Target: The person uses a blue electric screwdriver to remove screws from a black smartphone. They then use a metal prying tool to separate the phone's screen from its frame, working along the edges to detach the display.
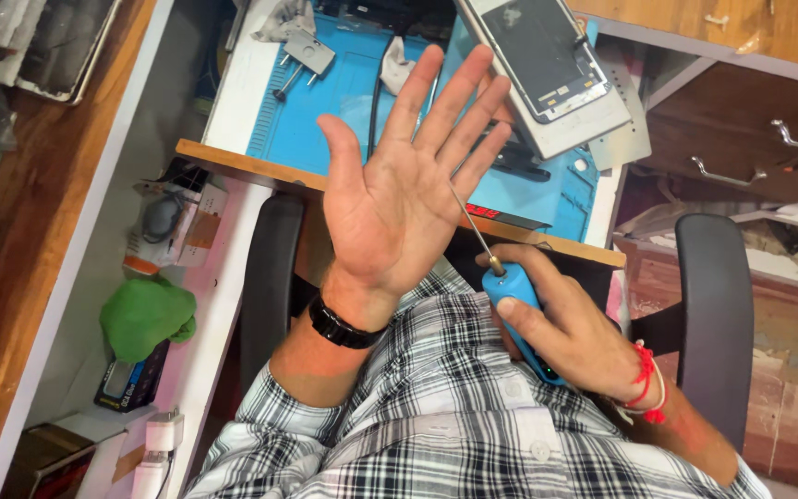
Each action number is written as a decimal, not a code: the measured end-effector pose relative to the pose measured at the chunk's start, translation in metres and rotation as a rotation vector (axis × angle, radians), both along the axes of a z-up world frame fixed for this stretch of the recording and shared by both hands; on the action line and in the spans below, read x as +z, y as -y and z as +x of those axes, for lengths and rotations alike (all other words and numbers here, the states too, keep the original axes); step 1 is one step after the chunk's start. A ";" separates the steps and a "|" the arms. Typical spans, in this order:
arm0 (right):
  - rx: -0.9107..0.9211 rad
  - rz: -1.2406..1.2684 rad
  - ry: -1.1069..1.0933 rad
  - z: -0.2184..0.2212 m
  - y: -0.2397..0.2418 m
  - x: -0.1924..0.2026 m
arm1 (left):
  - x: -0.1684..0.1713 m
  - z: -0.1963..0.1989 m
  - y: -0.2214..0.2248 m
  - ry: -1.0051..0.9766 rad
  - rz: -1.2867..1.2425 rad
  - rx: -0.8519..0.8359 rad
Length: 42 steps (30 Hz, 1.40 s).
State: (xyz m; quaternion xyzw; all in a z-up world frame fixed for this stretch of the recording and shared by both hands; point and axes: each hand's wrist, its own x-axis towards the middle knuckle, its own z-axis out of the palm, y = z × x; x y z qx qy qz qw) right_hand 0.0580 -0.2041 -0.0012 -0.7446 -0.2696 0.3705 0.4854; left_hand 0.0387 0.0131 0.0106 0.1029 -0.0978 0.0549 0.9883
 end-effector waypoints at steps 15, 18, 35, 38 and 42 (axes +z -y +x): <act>0.097 -0.080 0.252 -0.006 -0.003 0.000 | 0.008 0.003 -0.007 -0.019 -0.061 -0.039; 0.101 -0.083 0.258 -0.007 -0.002 0.000 | 0.010 0.003 -0.008 -0.018 -0.048 -0.049; 0.122 -0.072 0.257 -0.007 -0.003 0.003 | 0.018 0.005 -0.011 -0.013 -0.071 -0.076; 0.134 -0.082 0.256 -0.006 -0.002 0.003 | 0.012 0.004 -0.012 0.008 -0.029 -0.075; 0.130 0.013 0.264 -0.006 0.002 0.001 | -0.007 0.005 -0.016 0.074 0.091 -0.072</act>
